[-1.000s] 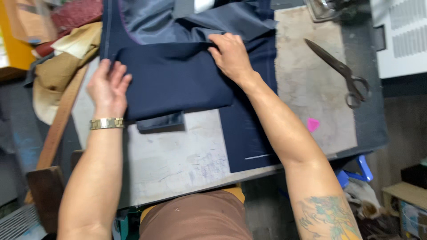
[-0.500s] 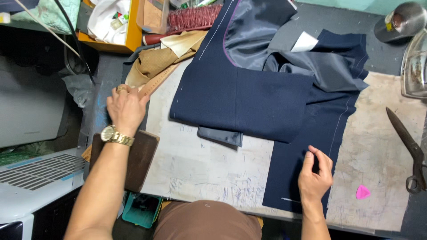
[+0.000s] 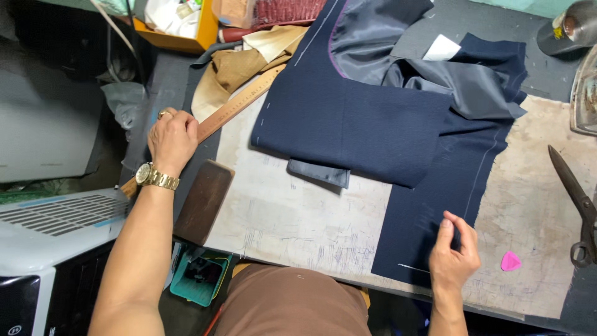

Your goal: The person measures and marks a piece of dark fabric using a ruler and tailor's chalk, then arranges and checks the internal lining of a garment before cutting into a marked section with shears.

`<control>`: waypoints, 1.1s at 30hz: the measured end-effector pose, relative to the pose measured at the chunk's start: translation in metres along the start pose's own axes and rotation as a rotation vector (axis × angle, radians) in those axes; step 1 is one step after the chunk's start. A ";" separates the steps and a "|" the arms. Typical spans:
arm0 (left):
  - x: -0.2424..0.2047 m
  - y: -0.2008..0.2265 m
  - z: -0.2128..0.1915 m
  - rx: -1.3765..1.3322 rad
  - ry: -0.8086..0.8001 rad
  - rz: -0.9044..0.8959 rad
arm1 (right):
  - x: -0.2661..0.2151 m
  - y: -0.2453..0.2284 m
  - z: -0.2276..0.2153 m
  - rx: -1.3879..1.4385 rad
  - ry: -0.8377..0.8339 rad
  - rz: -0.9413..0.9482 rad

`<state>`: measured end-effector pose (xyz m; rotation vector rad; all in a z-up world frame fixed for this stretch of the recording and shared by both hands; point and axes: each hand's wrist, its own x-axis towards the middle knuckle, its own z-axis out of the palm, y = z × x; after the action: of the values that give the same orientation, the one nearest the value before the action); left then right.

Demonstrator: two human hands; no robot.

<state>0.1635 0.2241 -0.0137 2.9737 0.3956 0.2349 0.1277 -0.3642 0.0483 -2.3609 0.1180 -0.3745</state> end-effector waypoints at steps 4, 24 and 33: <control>-0.006 -0.027 -0.009 0.002 -0.227 -0.263 | -0.018 0.012 -0.016 -0.040 0.020 0.035; -0.139 0.117 -0.226 -0.200 -1.098 -0.850 | -0.035 -0.195 0.150 0.295 -0.550 -0.610; -0.340 0.051 -0.119 0.150 -1.821 -1.273 | -0.145 -0.293 0.352 0.223 -0.962 -1.558</control>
<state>-0.1686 0.0972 0.0639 1.2646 1.5318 -2.1536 0.0887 0.1084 -0.0282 -1.6808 -2.0805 0.1189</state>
